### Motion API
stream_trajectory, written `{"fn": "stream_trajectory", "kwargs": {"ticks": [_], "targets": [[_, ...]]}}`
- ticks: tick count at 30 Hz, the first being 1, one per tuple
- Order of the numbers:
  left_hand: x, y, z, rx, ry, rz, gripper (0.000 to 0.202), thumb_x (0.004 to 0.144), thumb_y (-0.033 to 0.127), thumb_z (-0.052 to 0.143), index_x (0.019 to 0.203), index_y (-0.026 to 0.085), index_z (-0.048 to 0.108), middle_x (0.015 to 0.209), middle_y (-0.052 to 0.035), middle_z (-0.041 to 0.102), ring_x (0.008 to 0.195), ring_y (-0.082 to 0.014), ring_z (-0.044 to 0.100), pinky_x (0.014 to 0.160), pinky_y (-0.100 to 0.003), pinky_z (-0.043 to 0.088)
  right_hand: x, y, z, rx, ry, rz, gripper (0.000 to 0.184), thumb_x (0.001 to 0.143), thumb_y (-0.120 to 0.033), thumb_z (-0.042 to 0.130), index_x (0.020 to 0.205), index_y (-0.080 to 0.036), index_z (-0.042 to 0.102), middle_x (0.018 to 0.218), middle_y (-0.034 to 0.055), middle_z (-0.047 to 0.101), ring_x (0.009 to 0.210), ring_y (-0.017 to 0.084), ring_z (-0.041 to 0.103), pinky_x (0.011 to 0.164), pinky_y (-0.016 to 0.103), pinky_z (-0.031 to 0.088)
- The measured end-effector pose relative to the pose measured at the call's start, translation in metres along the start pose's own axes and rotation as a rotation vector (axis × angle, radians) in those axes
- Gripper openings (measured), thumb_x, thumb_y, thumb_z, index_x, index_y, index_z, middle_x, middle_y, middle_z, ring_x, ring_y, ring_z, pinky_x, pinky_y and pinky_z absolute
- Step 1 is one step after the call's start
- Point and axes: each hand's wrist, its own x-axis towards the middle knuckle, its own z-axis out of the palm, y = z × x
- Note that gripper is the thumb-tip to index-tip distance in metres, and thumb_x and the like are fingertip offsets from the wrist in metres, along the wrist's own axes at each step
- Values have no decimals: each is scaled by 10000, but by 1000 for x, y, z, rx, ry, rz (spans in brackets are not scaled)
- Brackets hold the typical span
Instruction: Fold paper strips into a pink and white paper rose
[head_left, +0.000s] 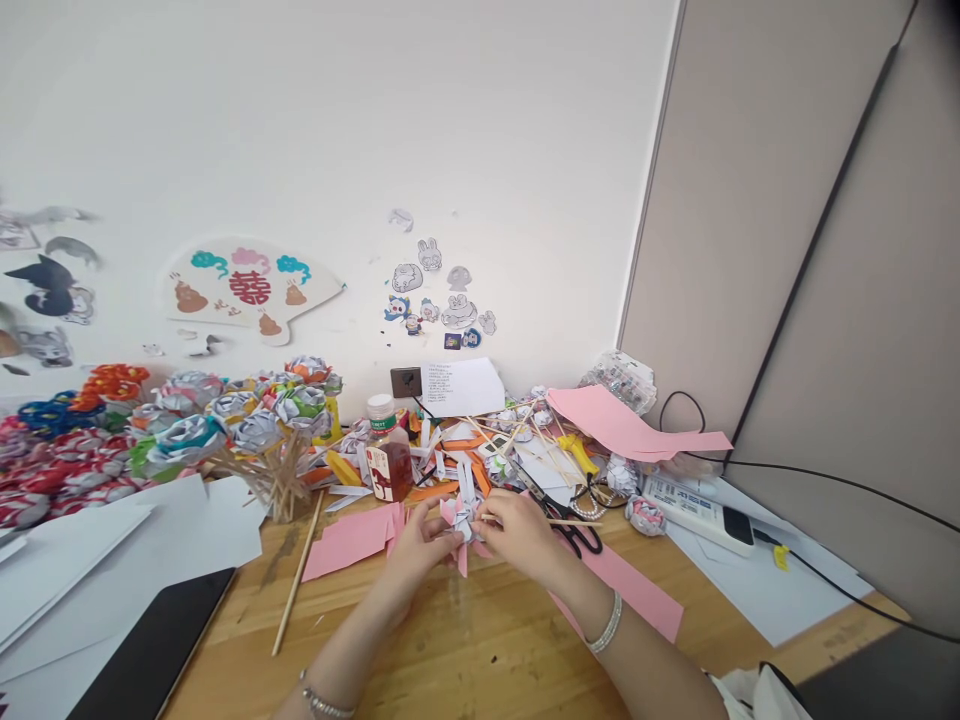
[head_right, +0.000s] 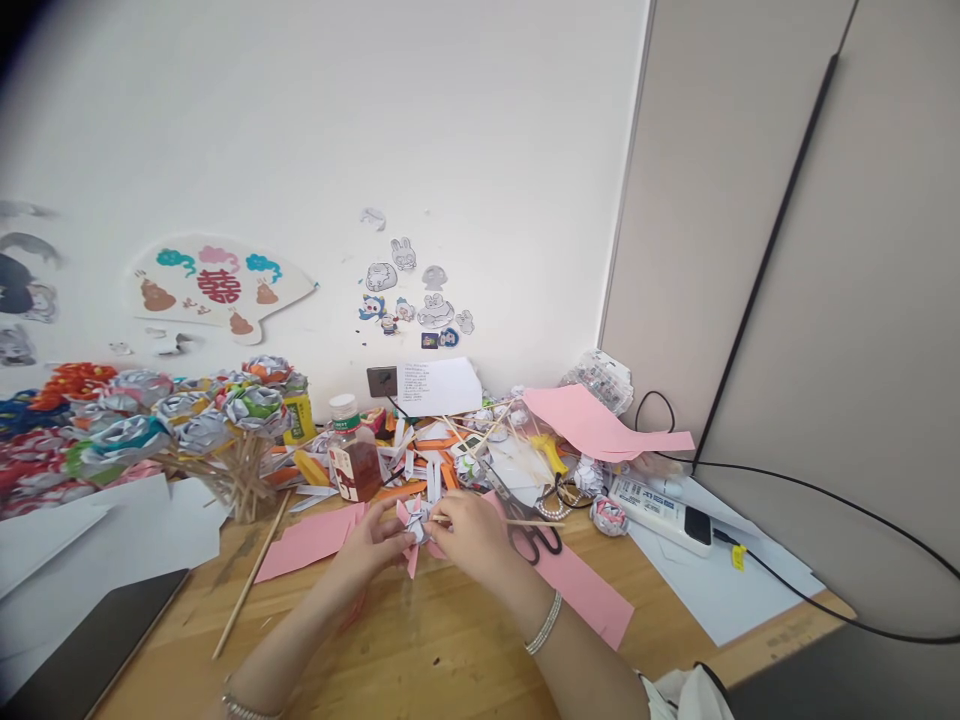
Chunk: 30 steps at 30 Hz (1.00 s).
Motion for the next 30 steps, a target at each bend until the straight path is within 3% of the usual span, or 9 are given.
{"fn": "stream_trajectory", "kwargs": {"ticks": [11,22,30], "targets": [[0,-1,0,-6,1,15,633,576,319,776,1101,178,451,768,-24,679,561,-132,597,522,-241,443,0,1,1,-9,-14,-34,111,773,-151,616,672,-190,596,763,-20,620,754,122,558,650,210,332],[-4,1,2,2,10,-1,601,593,286,754,1086,187,424,767,-12,676,564,-133,600,536,-248,453,-1,-1,3,-120,52,-83,235,793,-91,523,575,-167,477,641,-30,527,617,97,458,562,221,251],[-1,-1,0,9,1,10,616,576,295,760,1091,185,440,776,-17,671,572,-133,595,527,-245,447,0,1,2,-12,20,-48,179,774,-127,567,605,-176,536,688,-27,565,676,105,513,597,204,299]]}}
